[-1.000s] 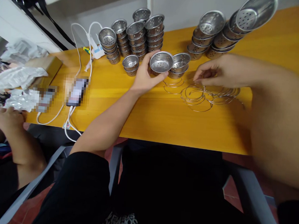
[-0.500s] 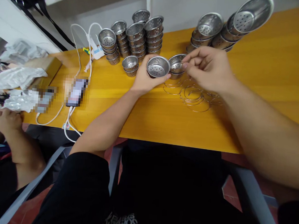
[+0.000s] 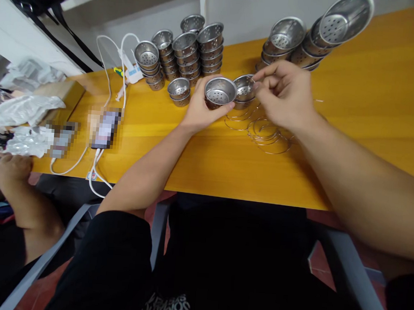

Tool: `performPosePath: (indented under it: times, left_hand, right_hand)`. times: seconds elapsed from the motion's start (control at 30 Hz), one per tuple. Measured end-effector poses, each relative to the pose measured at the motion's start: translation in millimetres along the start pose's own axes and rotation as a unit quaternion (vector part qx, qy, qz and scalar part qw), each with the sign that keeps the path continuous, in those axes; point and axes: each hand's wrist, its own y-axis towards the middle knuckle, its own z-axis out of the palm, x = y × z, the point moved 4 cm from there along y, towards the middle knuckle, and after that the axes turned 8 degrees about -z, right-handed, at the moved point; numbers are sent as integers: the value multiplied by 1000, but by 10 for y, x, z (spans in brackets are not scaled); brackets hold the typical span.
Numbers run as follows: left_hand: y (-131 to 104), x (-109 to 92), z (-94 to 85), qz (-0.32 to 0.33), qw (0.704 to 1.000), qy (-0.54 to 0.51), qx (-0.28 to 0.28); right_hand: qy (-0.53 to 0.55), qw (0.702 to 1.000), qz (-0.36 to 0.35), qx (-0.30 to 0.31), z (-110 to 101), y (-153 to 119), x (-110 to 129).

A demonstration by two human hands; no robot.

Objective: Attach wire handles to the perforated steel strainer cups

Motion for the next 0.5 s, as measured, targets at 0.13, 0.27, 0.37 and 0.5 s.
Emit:
performPosePath:
  times: [0.13, 0.27, 0.37, 0.5]
  left_hand:
    - [-9, -115, -54, -45, 999, -21, -13]
    - [22, -135, -89, -74, 996, -28, -33]
    - [45, -103, -87, -73, 996, -29, -47]
    - [50, -33, 3, -36, 998, -33, -31]
  right_hand:
    - [5, 1000, -4, -5, 32, -19, -23]
    - [-3, 1000, -3, 6, 37, -24, -14]
    - [-5, 1000, -6, 11, 29, -20, 5]
    - [-7, 1000, -5, 11, 27, -12, 24]
